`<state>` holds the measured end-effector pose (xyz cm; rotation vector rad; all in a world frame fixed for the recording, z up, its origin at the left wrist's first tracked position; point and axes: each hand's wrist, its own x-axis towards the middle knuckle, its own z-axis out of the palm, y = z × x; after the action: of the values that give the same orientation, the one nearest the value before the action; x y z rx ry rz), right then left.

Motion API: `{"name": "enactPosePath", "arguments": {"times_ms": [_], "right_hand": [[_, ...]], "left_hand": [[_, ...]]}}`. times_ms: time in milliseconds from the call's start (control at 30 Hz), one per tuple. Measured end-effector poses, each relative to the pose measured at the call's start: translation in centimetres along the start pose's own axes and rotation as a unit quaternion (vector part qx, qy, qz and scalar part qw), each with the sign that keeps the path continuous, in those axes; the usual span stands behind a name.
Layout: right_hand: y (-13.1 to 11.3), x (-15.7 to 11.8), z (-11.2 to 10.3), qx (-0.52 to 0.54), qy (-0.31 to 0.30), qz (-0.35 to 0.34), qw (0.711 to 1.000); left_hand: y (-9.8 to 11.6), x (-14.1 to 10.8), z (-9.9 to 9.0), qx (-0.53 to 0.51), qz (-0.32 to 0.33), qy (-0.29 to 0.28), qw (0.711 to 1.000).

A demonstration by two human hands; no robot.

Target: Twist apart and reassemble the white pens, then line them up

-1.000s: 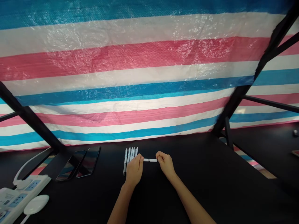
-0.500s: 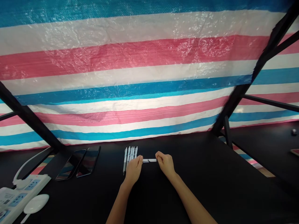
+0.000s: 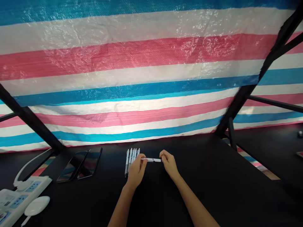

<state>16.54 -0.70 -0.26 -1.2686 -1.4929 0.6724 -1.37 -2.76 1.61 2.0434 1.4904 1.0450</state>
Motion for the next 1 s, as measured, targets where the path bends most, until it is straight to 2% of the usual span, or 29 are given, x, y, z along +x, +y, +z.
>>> {"name": "enactPosePath", "arguments": {"times_ms": [100,200,300,400,533,667,800,900,1000], "right_hand": [[0.1,0.4,0.0,0.1,-0.04,0.065,0.992],[0.1,0.4,0.4,0.15,-0.108,0.132,0.974],[-0.2,0.1,1.2,0.172,-0.106,0.138,0.97],[-0.8,-0.2,1.8,0.167,-0.08,0.094,0.978],[-1.7,-0.6,1.8,0.1,-0.047,0.025,0.994],[-2.1,-0.9,1.6,0.021,-0.009,-0.015,1.0],[-1.7,-1.1,1.6,-0.04,0.015,-0.059,0.997],[-1.2,-1.2,1.6,-0.105,0.033,-0.122,0.986],[-0.9,-1.4,1.8,-0.154,0.039,-0.166,0.973]], "left_hand": [[-0.1,0.0,-0.3,-0.017,0.006,0.017,1.0],[0.0,0.0,0.1,-0.049,0.021,0.0,0.999],[0.4,-0.1,0.9,-0.088,-0.005,-0.039,0.995],[0.9,-0.3,1.7,-0.162,-0.034,-0.051,0.985],[1.1,-0.2,2.4,-0.227,-0.105,-0.01,0.968],[1.0,0.0,2.7,-0.32,-0.157,-0.029,0.934],[0.9,0.2,3.1,-0.39,-0.201,-0.039,0.898],[0.9,0.3,3.4,-0.429,-0.227,-0.044,0.873],[0.8,0.5,3.6,-0.439,-0.247,-0.04,0.863]]}}
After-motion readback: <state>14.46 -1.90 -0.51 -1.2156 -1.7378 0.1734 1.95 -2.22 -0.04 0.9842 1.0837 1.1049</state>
